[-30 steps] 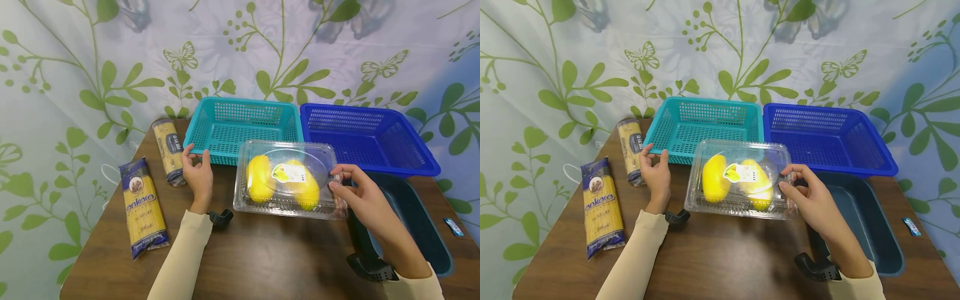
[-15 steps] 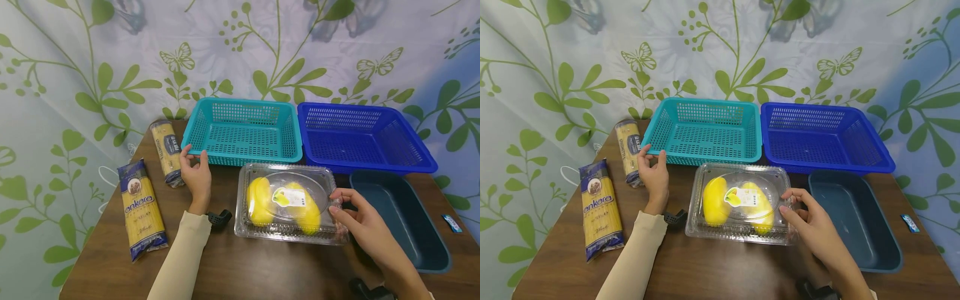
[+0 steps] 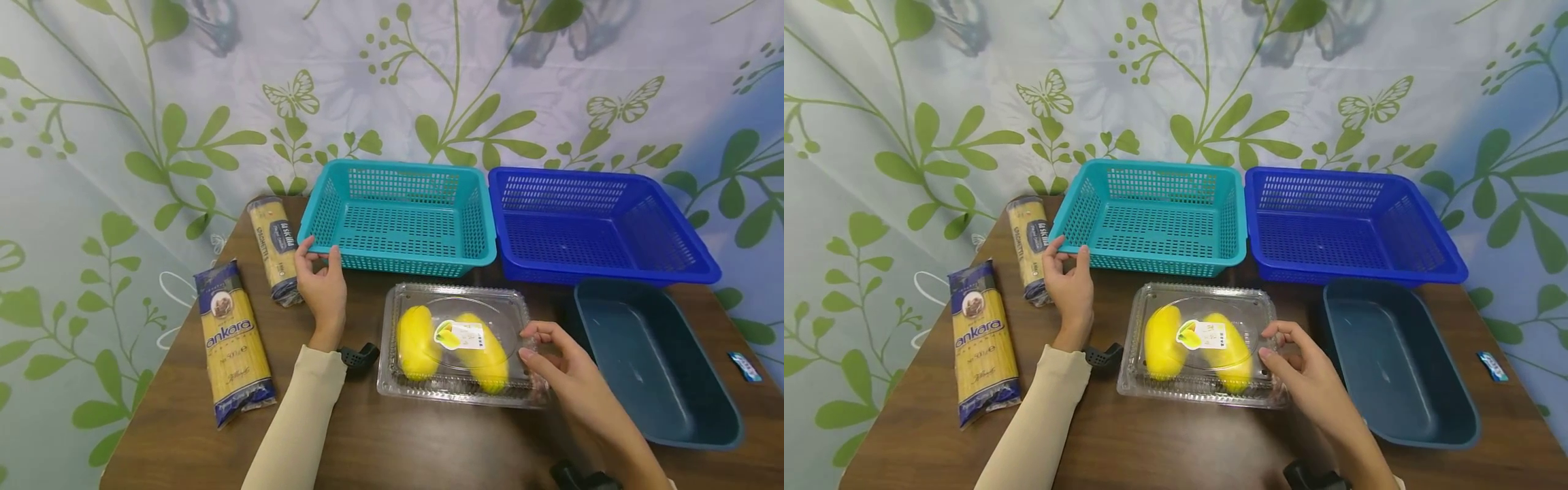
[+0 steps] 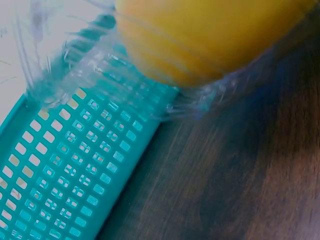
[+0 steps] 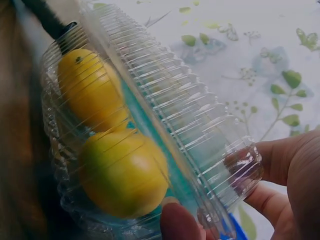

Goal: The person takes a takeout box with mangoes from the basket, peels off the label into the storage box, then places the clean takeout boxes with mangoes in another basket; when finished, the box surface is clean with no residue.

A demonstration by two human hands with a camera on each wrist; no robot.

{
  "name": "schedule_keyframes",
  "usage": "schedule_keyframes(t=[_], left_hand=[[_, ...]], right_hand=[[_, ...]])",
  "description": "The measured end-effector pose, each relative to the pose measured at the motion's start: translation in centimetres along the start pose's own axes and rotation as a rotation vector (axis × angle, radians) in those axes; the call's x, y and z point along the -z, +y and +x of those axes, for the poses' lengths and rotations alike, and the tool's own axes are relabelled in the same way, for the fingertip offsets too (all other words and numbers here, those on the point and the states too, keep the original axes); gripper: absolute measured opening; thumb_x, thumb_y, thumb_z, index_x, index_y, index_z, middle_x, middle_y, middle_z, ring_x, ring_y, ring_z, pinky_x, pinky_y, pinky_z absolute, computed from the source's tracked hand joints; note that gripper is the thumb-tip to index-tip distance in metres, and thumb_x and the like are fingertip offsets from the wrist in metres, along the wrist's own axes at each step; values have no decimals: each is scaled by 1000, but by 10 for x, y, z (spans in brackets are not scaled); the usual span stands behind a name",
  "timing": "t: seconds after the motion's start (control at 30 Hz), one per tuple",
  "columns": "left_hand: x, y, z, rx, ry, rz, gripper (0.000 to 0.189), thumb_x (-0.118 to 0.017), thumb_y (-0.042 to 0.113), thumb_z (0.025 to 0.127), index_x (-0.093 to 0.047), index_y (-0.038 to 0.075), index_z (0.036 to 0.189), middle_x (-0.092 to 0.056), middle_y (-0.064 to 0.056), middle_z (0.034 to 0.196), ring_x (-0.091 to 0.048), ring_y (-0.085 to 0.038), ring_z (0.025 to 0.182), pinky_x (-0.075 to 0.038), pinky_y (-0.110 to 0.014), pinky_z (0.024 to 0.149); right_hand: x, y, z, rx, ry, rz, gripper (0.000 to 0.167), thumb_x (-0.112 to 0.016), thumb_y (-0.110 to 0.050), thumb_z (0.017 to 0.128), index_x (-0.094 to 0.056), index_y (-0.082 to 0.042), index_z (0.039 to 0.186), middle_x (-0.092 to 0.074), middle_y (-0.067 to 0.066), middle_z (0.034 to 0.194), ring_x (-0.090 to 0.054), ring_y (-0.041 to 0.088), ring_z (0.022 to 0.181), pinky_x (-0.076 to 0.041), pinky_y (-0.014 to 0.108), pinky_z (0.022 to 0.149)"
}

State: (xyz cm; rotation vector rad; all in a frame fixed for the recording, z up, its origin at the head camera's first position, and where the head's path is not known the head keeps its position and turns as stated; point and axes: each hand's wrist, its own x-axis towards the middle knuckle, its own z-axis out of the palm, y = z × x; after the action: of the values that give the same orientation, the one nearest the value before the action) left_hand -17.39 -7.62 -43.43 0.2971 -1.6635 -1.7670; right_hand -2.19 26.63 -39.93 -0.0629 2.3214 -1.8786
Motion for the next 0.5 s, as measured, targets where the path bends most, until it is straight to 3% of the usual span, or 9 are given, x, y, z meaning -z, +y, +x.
schedule_keyframes(t=[0.13, 0.37, 0.5], left_hand=[[0, 8, -2, 8, -6, 1, 42, -67, 7, 99, -54, 3, 139, -51, -30, 101, -34, -9, 46, -33, -22, 49], [0, -9, 3, -7, -7, 9, 44, -69, 15, 99, -54, 6, 140, -51, -10, 97, -33, -10, 45, -32, -22, 48], [1, -13, 3, -16, -13, -1, 46, -70, 20, 99, -54, 6, 139, -52, -6, 95, -35, -11, 45, -34, -23, 48]], right_hand=[[-1, 7, 4, 5, 5, -76, 30, -59, -22, 106, -49, -8, 130, -40, 14, 118, -57, 23, 74, -48, 34, 56], [-1, 16, 8, 14, 18, -143, 31, -61, -24, 105, -49, -10, 130, -42, 15, 117, -57, 22, 72, -48, 34, 56], [-2, 19, 9, -3, 39, -190, 32, -62, -27, 104, -50, -13, 130, -46, 14, 114, -56, 23, 70, -49, 34, 54]])
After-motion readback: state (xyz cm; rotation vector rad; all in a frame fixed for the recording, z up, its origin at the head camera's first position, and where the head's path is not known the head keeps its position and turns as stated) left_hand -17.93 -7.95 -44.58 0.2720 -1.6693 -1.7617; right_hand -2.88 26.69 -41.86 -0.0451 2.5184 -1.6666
